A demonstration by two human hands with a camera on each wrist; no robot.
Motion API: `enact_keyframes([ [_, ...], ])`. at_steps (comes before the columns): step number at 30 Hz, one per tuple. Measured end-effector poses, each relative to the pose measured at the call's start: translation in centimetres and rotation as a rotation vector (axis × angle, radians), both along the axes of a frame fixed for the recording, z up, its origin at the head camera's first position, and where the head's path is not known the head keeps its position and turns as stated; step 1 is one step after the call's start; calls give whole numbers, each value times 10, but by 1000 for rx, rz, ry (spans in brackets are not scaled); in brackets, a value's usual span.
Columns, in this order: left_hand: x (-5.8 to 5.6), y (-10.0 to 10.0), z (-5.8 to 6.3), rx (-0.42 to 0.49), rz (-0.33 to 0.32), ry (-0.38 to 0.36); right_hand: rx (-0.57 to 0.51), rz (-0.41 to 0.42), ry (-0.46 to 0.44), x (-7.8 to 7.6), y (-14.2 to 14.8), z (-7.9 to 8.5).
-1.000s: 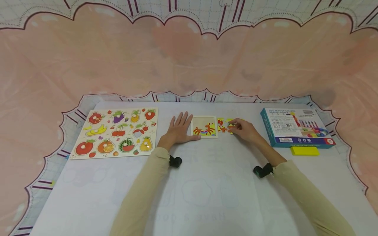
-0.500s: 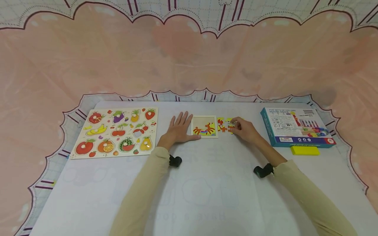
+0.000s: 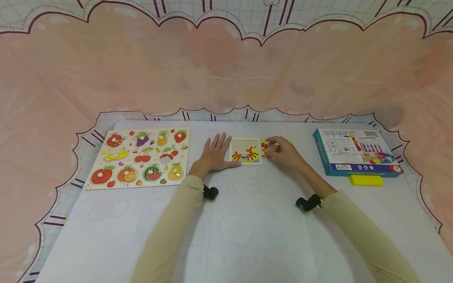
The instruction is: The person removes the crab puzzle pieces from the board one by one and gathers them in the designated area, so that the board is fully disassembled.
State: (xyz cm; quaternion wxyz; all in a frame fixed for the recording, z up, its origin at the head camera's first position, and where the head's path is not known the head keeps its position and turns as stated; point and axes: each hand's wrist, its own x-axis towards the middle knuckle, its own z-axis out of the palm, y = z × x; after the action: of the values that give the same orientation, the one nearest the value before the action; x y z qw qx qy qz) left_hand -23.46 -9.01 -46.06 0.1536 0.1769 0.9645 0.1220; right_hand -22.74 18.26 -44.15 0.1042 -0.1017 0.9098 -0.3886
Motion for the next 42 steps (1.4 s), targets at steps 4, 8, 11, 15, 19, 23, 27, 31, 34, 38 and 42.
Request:
enact_keyframes([
  [4,0,0,0,-13,1,-2,0,28,4,-1,-13,-1],
  [8,0,0,-1,-21,0,-2,12,51,7,-2,-22,0],
  [11,0,1,-1,-19,-3,0,20,77,6,-4,-26,-2],
  [15,1,1,-1,-23,-4,2,34,104,4,-6,-30,-4],
  [19,2,1,-1,-31,-2,0,54,104,-2,-8,-34,-7],
  [23,2,1,-1,-29,-3,-2,78,112,5,-10,-38,-10],
  [27,2,1,-1,-30,-5,-1,103,125,29,-11,-40,-11],
  [31,0,0,-2,-33,-8,1,120,110,21,-11,-42,-11],
  [34,-1,0,-2,-30,-11,5,133,98,17,-12,-44,-10],
  [38,-3,0,-2,-28,-11,7,147,92,24,-12,-45,-10],
  [42,-3,0,-3,-33,-6,-1,143,90,20,-12,-45,-11],
])
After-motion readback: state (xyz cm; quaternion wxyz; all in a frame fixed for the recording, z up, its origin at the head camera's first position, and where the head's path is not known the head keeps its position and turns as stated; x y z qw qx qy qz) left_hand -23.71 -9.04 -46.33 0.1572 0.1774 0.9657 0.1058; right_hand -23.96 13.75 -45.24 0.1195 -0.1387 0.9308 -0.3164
